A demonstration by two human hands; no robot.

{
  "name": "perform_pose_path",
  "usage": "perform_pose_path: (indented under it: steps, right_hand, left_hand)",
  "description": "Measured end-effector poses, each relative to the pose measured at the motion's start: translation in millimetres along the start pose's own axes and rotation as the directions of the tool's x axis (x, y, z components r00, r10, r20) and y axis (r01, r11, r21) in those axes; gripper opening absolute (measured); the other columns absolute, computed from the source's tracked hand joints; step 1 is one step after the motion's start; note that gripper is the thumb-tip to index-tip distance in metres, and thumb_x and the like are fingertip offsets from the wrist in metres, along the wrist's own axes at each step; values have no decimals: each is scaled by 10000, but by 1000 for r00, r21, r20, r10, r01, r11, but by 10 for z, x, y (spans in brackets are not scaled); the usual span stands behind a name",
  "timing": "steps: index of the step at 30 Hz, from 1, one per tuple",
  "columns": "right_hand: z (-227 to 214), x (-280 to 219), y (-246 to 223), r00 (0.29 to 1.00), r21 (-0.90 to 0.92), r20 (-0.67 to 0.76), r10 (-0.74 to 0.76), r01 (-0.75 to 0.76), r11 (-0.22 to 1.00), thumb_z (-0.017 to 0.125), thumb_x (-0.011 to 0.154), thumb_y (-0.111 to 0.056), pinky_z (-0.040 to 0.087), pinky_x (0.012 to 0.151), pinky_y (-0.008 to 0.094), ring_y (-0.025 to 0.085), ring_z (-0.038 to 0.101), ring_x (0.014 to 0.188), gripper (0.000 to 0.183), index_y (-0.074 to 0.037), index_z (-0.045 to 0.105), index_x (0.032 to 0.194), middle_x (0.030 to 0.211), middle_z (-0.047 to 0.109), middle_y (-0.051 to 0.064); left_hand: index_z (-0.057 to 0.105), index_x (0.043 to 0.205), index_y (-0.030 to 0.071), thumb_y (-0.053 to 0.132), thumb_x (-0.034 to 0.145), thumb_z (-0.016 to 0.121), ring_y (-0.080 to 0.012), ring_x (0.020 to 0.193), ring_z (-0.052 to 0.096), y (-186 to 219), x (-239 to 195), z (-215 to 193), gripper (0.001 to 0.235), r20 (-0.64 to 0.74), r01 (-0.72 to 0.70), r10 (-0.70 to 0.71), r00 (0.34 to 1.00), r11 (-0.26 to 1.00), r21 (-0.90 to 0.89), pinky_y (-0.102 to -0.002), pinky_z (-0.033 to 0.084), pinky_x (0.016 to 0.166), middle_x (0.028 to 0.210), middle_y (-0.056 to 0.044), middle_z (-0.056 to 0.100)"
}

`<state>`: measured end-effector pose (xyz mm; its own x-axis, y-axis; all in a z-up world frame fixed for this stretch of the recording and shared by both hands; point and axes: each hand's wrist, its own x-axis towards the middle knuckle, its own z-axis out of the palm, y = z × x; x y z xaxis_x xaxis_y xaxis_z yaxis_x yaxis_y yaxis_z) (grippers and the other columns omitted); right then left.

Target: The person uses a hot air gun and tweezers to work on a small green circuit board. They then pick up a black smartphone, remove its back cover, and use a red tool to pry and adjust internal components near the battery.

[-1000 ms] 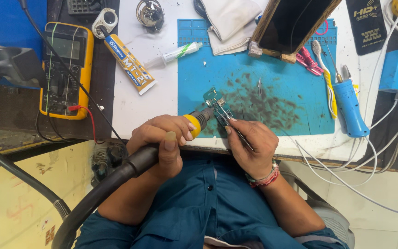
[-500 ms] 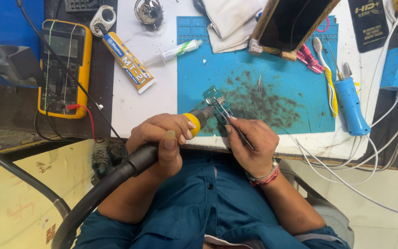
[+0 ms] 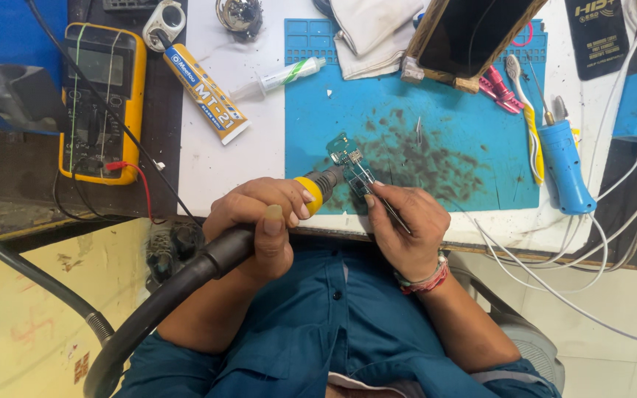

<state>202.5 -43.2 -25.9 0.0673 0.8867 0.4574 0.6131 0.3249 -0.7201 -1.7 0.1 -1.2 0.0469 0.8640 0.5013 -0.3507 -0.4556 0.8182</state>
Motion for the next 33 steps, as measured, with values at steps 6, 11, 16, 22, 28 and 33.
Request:
perform_pose_path:
  steps: [6, 11, 16, 22, 28, 33]
  right_hand:
    - [5, 4, -2, 1000, -6, 0, -19, 19, 1000, 786, 887, 34, 559, 740, 320, 239, 732, 822, 233, -7, 712, 1104, 972, 757, 120]
    - [5, 3, -1, 1000, -6, 1, -13, 13, 1000, 788, 886, 34, 556, 733, 318, 235, 733, 817, 232, -6, 715, 1102, 971, 760, 119]
    - [6, 3, 4, 1000, -10, 2, -18, 18, 1000, 789, 888, 29, 555, 738, 317, 234, 734, 820, 231, -9, 715, 1103, 973, 761, 119]
    - [1, -6, -1, 1000, -12, 9, 4, -4, 1000, 794, 883, 27, 550, 728, 314, 233, 730, 814, 233, -9, 721, 1102, 963, 761, 116]
    - [1, -3, -1, 1000, -17, 3, -9, 9, 1000, 790, 884, 32, 556, 739, 318, 238, 733, 825, 238, -8, 716, 1107, 971, 759, 117]
    - [1, -3, -2, 1000, -18, 9, -9, 9, 1000, 792, 881, 33, 555, 739, 319, 240, 733, 827, 237, -10, 717, 1101, 971, 760, 117]
  left_hand:
    - [501, 965, 81, 187, 1100, 586, -180, 741, 671, -13, -9, 4, 192, -14, -2, 2, 1000, 1000, -17, -398, 625, 832, 856, -74, 628]
    - [499, 961, 79, 183, 1096, 593, -183, 740, 669, -16, -11, 3, 195, -16, -5, 5, 1000, 1000, -31, -400, 620, 830, 850, -75, 625]
    - [497, 964, 81, 186, 1097, 597, -183, 746, 670, -6, -14, -3, 197, -14, 4, -5, 1000, 1000, -30, -401, 621, 836, 855, -75, 624]
    - [493, 964, 80, 186, 1097, 593, -186, 745, 670, -23, -16, -1, 197, -13, 0, -1, 1000, 999, -37, -404, 621, 835, 850, -78, 624]
    - [491, 959, 76, 170, 1090, 588, -186, 732, 663, -40, -15, 9, 188, -24, -12, 10, 1000, 998, -56, -398, 618, 816, 841, -82, 618]
    - [489, 965, 73, 169, 1092, 584, -186, 730, 663, -37, -13, 2, 185, -19, -6, 5, 1000, 999, -48, -400, 618, 816, 842, -83, 617]
